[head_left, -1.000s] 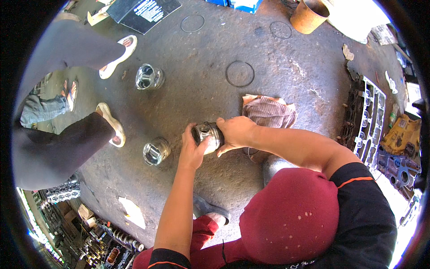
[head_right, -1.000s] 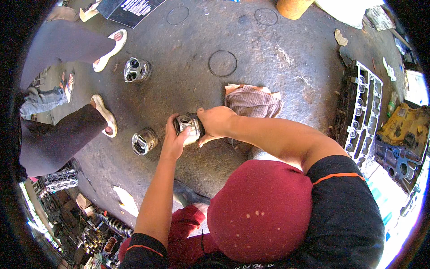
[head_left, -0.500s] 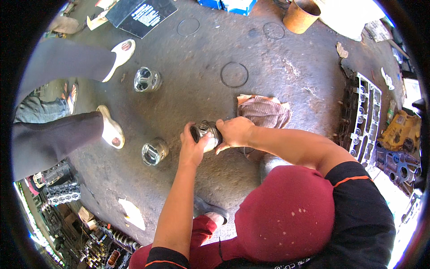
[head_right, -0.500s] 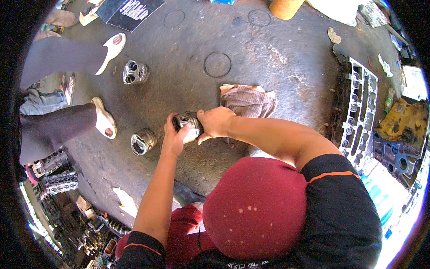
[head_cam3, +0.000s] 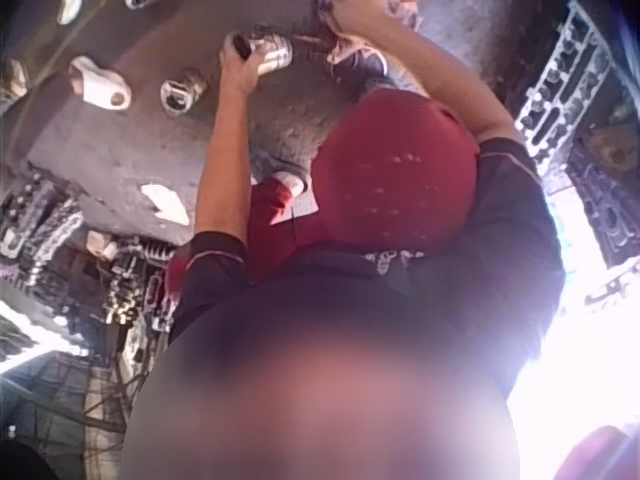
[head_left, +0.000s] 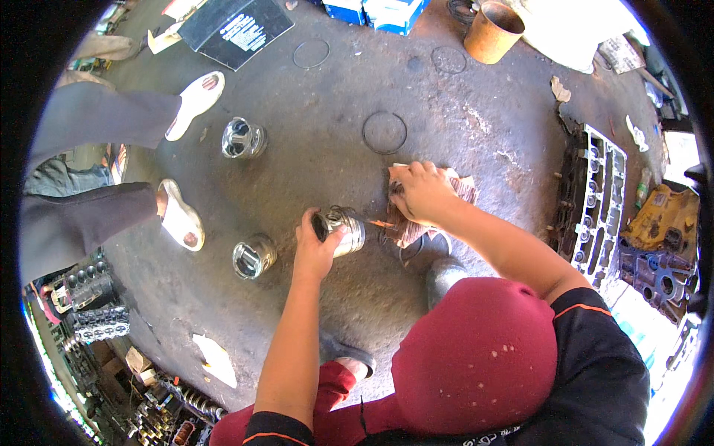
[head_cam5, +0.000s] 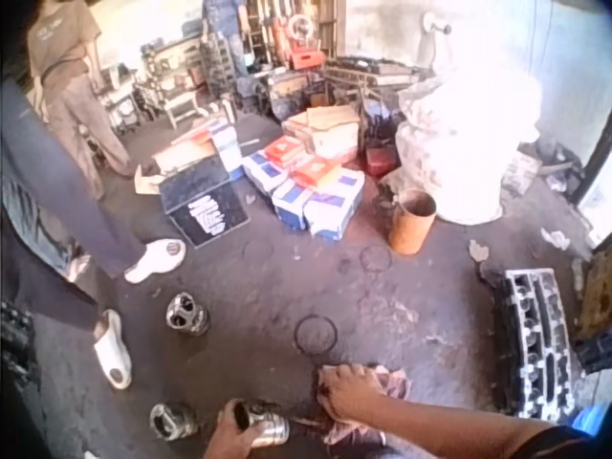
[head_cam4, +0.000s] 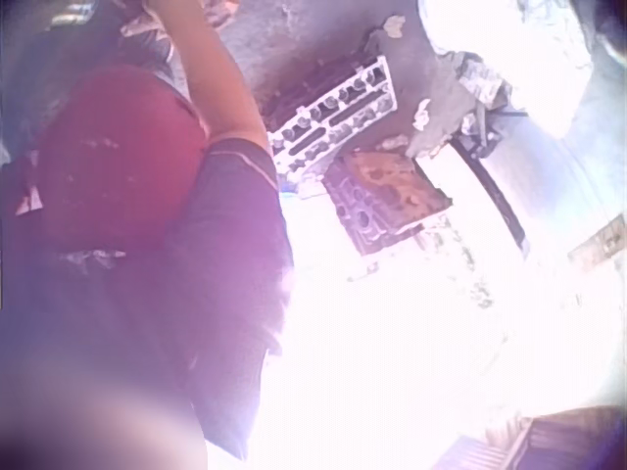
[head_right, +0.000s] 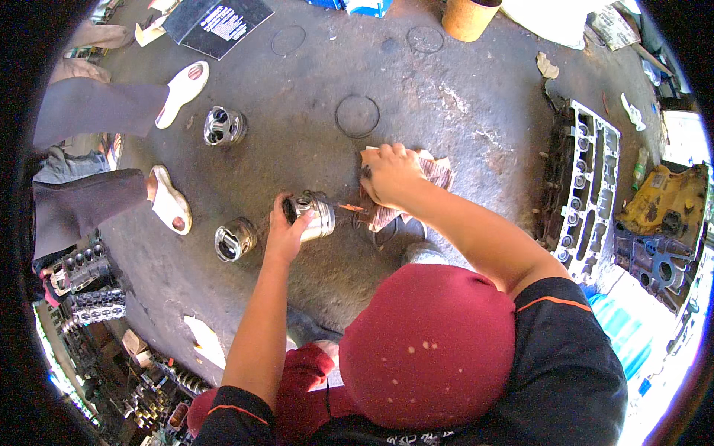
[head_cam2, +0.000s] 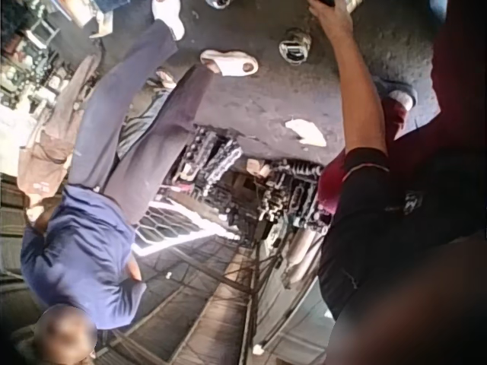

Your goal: The person sits on the floor and wipes several metal pistons with a cloth. They rotate each piston to clean different sides and grooves, then place them on the floor. Another person briefly enters the frame and hands over a piston ring.

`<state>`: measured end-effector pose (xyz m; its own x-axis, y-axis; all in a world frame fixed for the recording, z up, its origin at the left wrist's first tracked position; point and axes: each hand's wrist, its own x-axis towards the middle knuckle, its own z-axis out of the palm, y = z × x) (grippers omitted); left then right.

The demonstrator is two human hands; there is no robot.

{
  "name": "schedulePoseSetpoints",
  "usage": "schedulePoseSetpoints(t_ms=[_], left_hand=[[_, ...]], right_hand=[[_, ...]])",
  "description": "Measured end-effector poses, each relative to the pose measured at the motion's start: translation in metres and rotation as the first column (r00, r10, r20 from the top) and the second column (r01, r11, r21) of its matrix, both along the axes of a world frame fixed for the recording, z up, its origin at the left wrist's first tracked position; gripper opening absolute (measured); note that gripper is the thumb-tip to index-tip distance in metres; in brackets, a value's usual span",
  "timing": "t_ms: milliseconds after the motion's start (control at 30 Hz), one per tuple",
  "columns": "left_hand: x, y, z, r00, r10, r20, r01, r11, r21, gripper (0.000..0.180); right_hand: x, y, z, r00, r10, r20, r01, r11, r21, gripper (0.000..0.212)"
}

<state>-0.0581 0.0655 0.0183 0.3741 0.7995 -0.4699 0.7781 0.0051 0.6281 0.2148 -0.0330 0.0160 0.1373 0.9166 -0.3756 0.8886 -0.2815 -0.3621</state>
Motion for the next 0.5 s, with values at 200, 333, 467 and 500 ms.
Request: schedulePoseSetpoints(t_ms=[200,333,467,500], left_hand=[[-0.002,0.001,0.000,0.997,0.044,0.056,-0.042,0.998,-0.042,0.089],[-0.003,0.002,-0.002,0.998,0.028,0.057,-0.026,0.999,-0.043,0.089],[0.000,0.002,0.002,1.000,0.017,0.013,-0.017,0.999,-0.028,0.089],[0.002,0.002,0.004,1.000,0.015,0.003,-0.015,1.000,-0.026,0.090]], right_hand=[[0.027,-0.018,-0.029,0.954,-0.134,-0.268,0.162,0.983,0.083,0.034],[0.068,-0.011,-0.035,0.059,-0.403,-0.913,0.506,0.801,-0.321,0.040],[0.087,-0.007,-0.042,-0.569,-0.083,-0.818,0.436,0.813,-0.386,0.050],[0.087,-0.002,-0.045,-0.565,-0.087,-0.821,0.423,0.824,-0.378,0.050]])
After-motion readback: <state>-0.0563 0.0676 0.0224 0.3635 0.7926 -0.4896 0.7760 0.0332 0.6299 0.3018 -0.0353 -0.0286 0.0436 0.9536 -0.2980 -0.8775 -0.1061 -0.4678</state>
